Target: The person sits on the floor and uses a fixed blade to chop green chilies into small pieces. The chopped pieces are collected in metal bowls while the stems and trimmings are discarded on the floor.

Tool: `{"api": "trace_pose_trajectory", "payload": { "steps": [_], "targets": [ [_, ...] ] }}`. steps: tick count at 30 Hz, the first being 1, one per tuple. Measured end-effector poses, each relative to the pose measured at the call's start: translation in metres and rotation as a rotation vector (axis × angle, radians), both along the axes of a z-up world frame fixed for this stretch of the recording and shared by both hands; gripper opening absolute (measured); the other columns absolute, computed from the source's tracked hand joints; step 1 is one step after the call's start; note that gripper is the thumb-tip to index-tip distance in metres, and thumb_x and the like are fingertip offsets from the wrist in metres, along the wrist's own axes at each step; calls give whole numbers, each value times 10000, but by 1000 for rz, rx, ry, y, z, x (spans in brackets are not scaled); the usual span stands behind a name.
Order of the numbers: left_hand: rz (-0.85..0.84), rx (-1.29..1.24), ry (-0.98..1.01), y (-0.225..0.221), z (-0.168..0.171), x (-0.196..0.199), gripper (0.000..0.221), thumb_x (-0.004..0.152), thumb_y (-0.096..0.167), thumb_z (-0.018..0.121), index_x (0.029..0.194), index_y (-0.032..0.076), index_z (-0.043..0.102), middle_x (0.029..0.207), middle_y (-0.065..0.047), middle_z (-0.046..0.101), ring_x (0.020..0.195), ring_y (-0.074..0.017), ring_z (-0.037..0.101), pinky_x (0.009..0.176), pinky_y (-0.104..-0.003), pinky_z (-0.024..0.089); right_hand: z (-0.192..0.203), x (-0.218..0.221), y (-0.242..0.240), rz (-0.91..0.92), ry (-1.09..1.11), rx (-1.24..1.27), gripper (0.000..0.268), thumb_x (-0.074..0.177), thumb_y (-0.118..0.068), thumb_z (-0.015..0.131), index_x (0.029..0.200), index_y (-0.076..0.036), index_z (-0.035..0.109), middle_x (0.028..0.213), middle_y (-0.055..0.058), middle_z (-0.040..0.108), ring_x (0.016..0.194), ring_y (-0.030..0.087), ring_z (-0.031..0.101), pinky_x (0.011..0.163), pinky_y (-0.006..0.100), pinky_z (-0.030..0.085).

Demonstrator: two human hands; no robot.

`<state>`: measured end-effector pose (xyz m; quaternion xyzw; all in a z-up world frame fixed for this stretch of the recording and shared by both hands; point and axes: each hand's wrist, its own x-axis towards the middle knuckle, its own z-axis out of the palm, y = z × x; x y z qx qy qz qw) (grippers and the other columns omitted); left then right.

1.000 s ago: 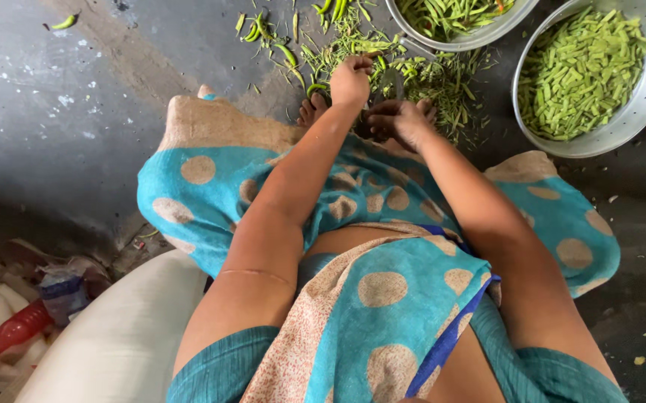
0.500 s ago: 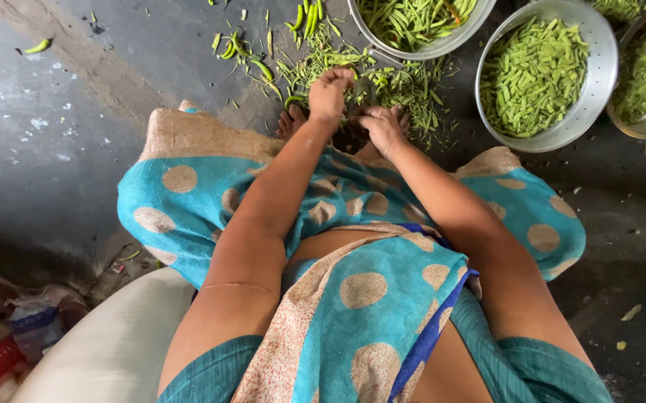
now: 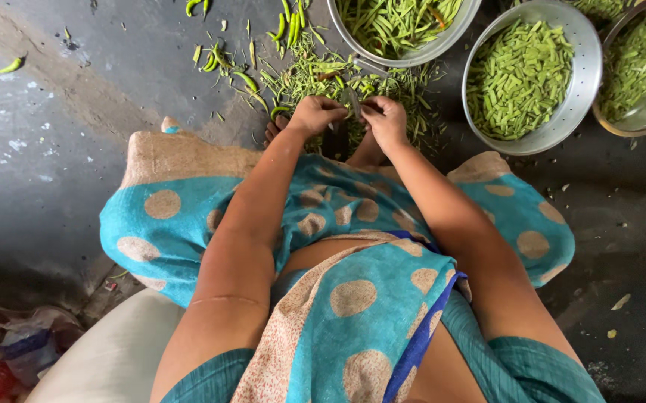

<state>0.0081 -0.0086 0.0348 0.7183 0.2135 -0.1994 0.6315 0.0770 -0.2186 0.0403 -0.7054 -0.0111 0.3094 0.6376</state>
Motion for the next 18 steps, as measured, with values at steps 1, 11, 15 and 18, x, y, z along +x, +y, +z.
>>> {"api": "trace_pose_trajectory", "payload": {
  "steps": [1,11,15,18],
  "targets": [
    [10,-50,26,1,-1,1,294,846,329,795,960,59,821,815,-51,789,698,-115,718,709,-286,579,1,0,1,-1,-30,2,25,967,-41,720,972,-24,737,805,13,717,657,60,633,548,210,473],
    [51,308,-133,-8,8,1,249,794,252,773,979,90,811,772,-107,775,663,-194,734,667,-331,579,-6,-1,3,-38,-100,-57,65,949,-41,733,999,-13,702,809,58,704,639,98,613,588,257,497],
    [-34,317,-75,-4,8,10,266,830,295,744,1027,122,790,779,-120,773,691,-228,766,714,-344,599,-7,0,8,-19,-370,-256,147,865,-61,735,1010,-41,736,922,80,779,847,163,723,806,321,568],
    [-32,473,-181,-1,2,1,266,856,332,764,1010,120,810,891,-148,765,806,-326,740,738,-416,577,-7,-8,11,11,-313,-303,186,877,-150,760,1042,-65,750,952,105,778,854,188,732,807,341,563]
  ]
}}
